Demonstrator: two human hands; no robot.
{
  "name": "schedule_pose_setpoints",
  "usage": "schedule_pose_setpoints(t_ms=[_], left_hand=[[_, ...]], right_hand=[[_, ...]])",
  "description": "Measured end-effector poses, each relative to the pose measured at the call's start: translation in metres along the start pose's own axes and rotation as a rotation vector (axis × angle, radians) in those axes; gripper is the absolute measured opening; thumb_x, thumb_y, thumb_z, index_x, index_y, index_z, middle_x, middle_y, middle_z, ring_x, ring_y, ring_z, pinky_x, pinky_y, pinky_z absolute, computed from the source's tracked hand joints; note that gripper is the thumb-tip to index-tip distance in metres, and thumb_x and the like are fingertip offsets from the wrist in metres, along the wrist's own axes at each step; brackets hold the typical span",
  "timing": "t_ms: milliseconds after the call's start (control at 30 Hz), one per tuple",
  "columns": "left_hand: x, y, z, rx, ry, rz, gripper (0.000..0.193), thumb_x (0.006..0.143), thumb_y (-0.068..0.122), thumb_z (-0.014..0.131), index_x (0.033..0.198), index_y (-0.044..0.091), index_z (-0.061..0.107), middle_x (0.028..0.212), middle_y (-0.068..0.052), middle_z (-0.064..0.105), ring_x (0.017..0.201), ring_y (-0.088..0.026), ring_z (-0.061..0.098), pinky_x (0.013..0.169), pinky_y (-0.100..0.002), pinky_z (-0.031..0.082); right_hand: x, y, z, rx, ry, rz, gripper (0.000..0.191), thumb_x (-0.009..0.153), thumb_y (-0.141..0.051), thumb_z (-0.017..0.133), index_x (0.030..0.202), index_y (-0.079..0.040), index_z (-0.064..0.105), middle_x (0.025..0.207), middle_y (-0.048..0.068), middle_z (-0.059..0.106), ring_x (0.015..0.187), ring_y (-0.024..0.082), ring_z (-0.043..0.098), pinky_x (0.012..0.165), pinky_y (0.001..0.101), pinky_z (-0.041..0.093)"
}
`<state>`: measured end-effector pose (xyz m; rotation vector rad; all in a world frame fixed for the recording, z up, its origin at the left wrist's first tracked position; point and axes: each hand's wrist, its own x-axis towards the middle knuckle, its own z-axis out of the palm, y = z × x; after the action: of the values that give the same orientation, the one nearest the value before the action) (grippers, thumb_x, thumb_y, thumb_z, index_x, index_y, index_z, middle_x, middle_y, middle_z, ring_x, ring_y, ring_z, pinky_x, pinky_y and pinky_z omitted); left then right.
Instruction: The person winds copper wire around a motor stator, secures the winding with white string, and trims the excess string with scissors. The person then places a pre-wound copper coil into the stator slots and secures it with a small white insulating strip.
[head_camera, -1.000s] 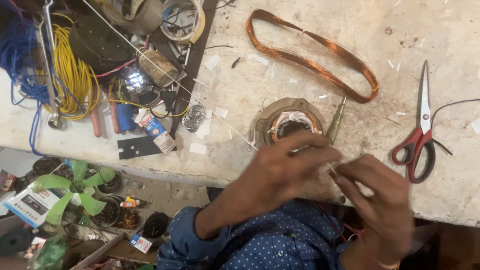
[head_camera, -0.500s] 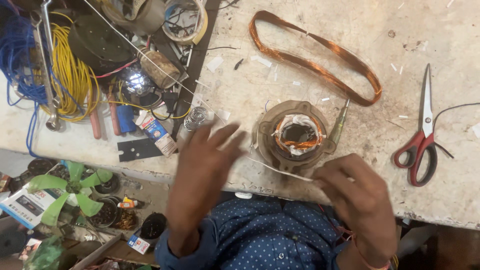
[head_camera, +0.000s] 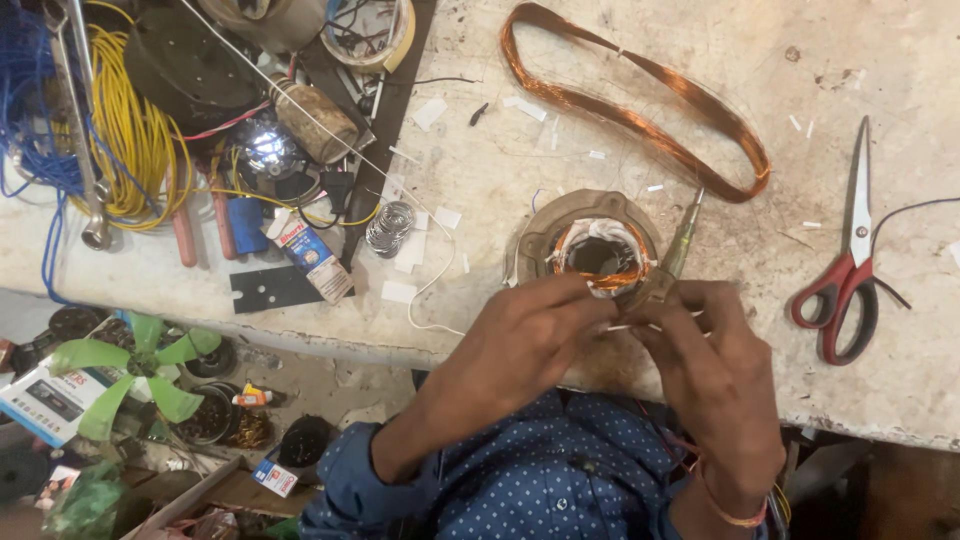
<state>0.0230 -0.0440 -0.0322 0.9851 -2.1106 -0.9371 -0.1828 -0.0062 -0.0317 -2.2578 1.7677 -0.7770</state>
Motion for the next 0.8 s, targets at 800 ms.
schedule_pose_setpoints(t_ms=[800], left_hand=[[0.048, -0.057, -0.02, 0.24, 0.125, -0.03, 0.009, 0.094, 0.011, 0.068, 0.093, 0.003, 0.069, 0.088, -0.011, 0.065, 0.068, -0.027, 0.066, 0.061, -0.039, 0.054]], right_hand=[[0.04, 0.013, 0.027, 0.031, 0.162, 0.126, 0.017, 0.093, -0.001, 0.083, 0.107, -0.002, 0.073, 0.11, 0.012, 0.055, 0.089, 0.02, 0.065, 0.066, 0.0318, 0.053]])
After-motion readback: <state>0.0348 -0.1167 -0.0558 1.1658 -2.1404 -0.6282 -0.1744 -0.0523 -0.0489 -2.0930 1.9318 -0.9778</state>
